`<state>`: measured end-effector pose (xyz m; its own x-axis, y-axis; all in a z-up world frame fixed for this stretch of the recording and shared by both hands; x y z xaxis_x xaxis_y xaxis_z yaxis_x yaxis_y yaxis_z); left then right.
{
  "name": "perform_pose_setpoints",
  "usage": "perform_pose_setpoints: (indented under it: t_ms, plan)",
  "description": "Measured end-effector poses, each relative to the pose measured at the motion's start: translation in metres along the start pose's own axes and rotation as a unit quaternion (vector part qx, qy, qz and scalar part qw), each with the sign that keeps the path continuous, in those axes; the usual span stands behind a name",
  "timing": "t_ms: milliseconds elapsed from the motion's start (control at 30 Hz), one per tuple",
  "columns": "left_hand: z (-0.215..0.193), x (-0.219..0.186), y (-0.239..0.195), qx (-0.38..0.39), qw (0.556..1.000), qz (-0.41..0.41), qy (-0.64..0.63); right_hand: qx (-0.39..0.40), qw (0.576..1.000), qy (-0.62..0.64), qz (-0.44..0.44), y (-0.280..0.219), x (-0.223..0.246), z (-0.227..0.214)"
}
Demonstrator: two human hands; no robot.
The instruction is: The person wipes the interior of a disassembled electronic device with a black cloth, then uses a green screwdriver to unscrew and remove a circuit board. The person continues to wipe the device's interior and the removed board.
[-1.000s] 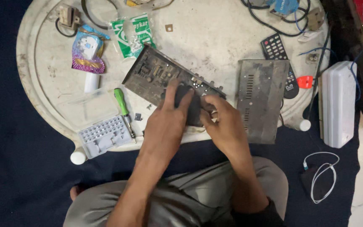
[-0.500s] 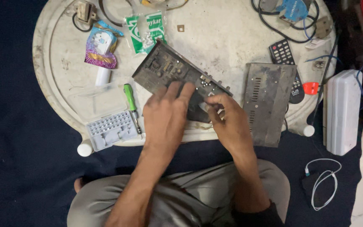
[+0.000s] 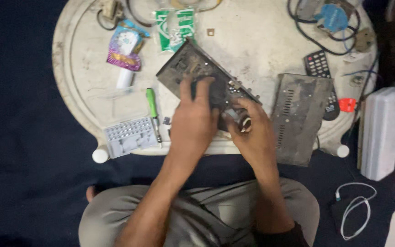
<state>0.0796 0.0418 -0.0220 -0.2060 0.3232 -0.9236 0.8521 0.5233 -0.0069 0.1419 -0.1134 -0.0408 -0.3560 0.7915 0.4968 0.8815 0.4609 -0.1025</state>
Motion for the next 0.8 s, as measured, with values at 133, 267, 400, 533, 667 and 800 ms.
perform_pose_setpoints:
  t_ms: [133,267,400,533,667,800]
  plan:
    - [0.010,0.012,-0.002,0.038,0.997,-0.034,0.054,-0.060,0.991,-0.040,-0.110,-0.003,0.021,0.000]
    - [0.010,0.011,-0.003,0.047,0.997,-0.036,0.040,-0.029,0.996,-0.058,-0.064,-0.001,0.009,0.010]
    - [0.008,0.009,-0.003,0.036,0.999,-0.040,-0.006,-0.055,0.993,-0.060,-0.082,-0.007,0.013,0.003]
    - [0.001,0.005,-0.001,0.017,0.998,-0.019,-0.051,-0.047,0.990,-0.095,-0.091,-0.003,0.022,0.002]
    - [0.001,0.011,0.003,0.007,0.993,-0.047,-0.112,0.022,0.997,-0.072,0.011,0.000,0.008,0.011]
    - [0.000,0.028,-0.001,-0.017,0.979,-0.164,-0.119,-0.024,0.997,-0.069,-0.037,-0.001,0.020,0.003]
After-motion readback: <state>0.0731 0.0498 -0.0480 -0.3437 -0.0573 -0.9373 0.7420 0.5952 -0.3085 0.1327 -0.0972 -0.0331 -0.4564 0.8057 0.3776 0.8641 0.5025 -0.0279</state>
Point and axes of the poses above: each hand's wrist, its own y-axis towards the middle knuckle, its own z-axis out of the palm, x = y × z, the point moved 9 cm from there along y, towards the middle knuckle, and after that the axes turned 15 degrees about -y, right-handed, at the moved point
